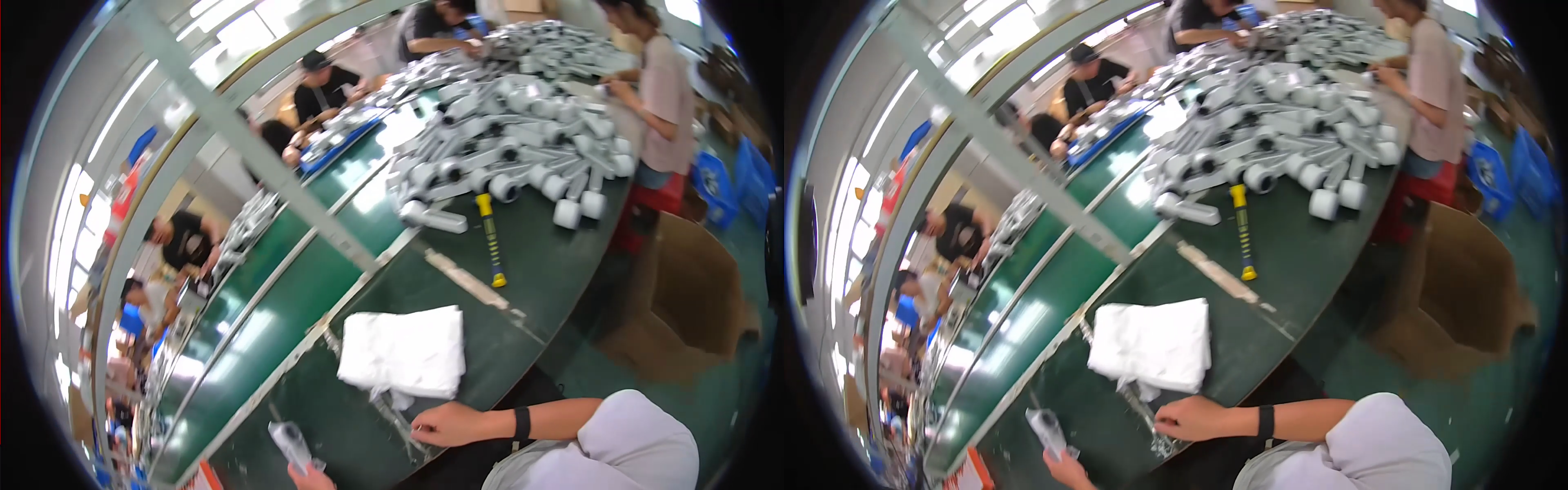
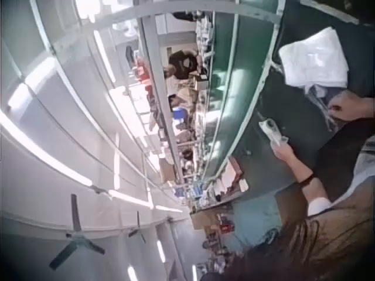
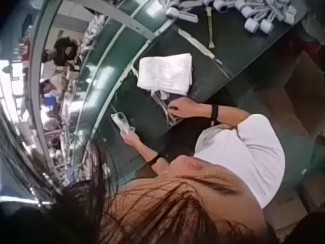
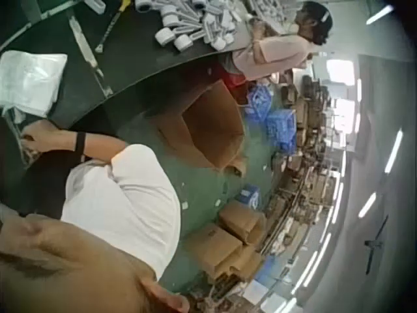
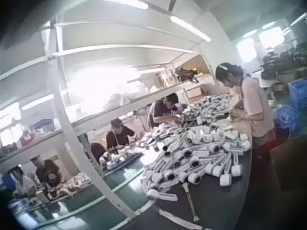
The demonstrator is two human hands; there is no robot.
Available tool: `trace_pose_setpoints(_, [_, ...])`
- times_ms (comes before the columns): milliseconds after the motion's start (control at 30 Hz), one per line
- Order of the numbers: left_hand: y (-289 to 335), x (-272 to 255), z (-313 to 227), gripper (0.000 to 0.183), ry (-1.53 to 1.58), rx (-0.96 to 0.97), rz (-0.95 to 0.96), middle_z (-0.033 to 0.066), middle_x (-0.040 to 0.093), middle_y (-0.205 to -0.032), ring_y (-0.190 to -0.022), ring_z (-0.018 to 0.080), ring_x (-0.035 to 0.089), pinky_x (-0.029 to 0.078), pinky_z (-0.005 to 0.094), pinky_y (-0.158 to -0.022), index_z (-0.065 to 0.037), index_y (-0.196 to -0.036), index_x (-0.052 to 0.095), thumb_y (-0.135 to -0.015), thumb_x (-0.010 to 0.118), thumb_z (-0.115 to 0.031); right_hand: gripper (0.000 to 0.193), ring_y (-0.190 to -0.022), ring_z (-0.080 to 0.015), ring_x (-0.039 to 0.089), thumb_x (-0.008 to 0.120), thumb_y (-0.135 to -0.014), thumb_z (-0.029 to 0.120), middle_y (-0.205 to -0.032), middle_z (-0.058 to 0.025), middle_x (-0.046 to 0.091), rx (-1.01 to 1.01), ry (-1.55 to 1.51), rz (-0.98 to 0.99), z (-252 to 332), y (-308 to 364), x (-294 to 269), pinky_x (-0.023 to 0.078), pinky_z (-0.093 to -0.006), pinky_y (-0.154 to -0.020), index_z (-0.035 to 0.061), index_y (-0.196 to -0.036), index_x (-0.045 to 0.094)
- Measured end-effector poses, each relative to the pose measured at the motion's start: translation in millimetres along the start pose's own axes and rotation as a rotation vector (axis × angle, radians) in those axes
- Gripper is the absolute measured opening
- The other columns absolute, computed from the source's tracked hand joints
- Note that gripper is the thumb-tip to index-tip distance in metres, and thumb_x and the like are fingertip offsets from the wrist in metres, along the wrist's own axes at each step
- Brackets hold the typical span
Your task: The person picks up white plastic components, slides each into a clear plastic bag, and sets them on the table. After bagging several items, the person gathers them and places them into a cardboard box.
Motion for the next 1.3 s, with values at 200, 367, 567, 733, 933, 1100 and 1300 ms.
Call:
trace_pose_setpoints(200, [42.7,-84.4,-114.0,0.044,-0.084,0.229,-0.189,0.0252,0.066,-0.101,-0.093,0.0427,0.062,0.048,0.0508,-0.083,0.003,-0.103,0.066,-0.085,0.07,-0.037,0.021,-0.075,-0.0273,0.065,0.062,-0.09,0.027,-0.079,-0.0085,0.066,-0.045,0.016,0.095,41.6,45.6,-70.9,0.053,-0.0349,-0.069,0.0101,-0.102,0.066])
trace_pose_setpoints(367, [76.2,-123.7,-136.5,0.038,-0.066,0.455,-0.412,0.0226,0.067,-0.094,-0.08,0.0368,0.063,0.051,0.045,-0.075,0.007,-0.098,0.066,-0.089,0.067,-0.03,0.009,-0.074,-0.0253,0.065,0.065,-0.085,0.013,-0.083,-0.0111,0.066,0.037,0.648,-0.778,27.7,116.3,-302.5,0.054,-0.0335,-0.069,0.0057,-0.091,0.067])
trace_pose_setpoints(567, [65.9,-55.3,-108.5,0.024,0.712,-0.153,0.32,0.0122,0.067,-0.086,-0.075,0.0184,0.062,0.05,0.0296,-0.066,0.003,-0.106,0.064,-0.096,0.059,-0.019,0.042,-0.113,-0.0341,0.052,0.05,-0.08,-0.003,-0.122,-0.013,0.054,0.384,1.306,-1.071,-41.7,171.5,-520.6,0.048,-0.0396,-0.092,0.011,-0.118,0.059])
trace_pose_setpoints(733, [73.0,-34.1,-154.9,0.022,0.756,-0.034,0.564,0.0058,0.066,-0.085,-0.073,0.0131,0.06,0.049,0.025,-0.067,-0.003,-0.112,0.063,-0.097,0.056,-0.017,0.059,-0.13,-0.0357,0.04,0.053,-0.073,-0.007,-0.142,-0.0134,0.042,0.582,1.368,-0.608,-107.7,164.0,-564.7,0.043,-0.0438,-0.103,0.0233,-0.122,0.064])
trace_pose_setpoints(933, [93.9,-15.3,-219.3,0.031,0.836,0.097,0.753,0.0118,0.066,-0.1,-0.084,0.0176,0.064,0.05,0.0291,-0.076,0.0,-0.116,0.06,-0.086,0.063,-0.007,0.031,-0.109,-0.0335,0.053,0.058,-0.073,-0.001,-0.11,-0.0125,0.056,0.473,1.408,-0.6,-97.3,157.3,-544.7,0.049,-0.042,-0.085,0.0106,-0.102,0.065])
trace_pose_setpoints(1100, [112.5,-21.2,-265.2,0.024,0.908,0.112,0.844,0.004,0.064,-0.088,-0.079,0.0088,0.059,0.047,0.0216,-0.072,0.0,-0.109,0.063,-0.085,0.064,-0.001,0.03,-0.109,-0.0332,0.053,0.061,-0.07,-0.003,-0.111,-0.0125,0.058,0.169,1.489,-0.561,-22.5,155.5,-498.9,0.048,-0.0414,-0.084,0.0068,-0.098,0.06])
trace_pose_setpoints(1300, [143.9,-21.3,-358.5,0.02,0.794,0.613,0.931,0.0029,0.063,-0.081,-0.069,0.009,0.058,0.046,0.0235,-0.061,-0.002,-0.1,0.067,-0.081,0.07,-0.004,0.023,-0.092,-0.0221,0.06,0.057,-0.089,0.006,-0.097,-0.0105,0.058,0.246,0.804,-0.907,11.6,188.6,-457.2,0.048,-0.0336,-0.077,0.0043,-0.111,0.05])
Point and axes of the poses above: each hand's wrist, its own y-axis away from the middle knuckle, its own x-axis out of the palm, z = x × y, the point moved 10 cm from there along -y, towards the middle knuckle
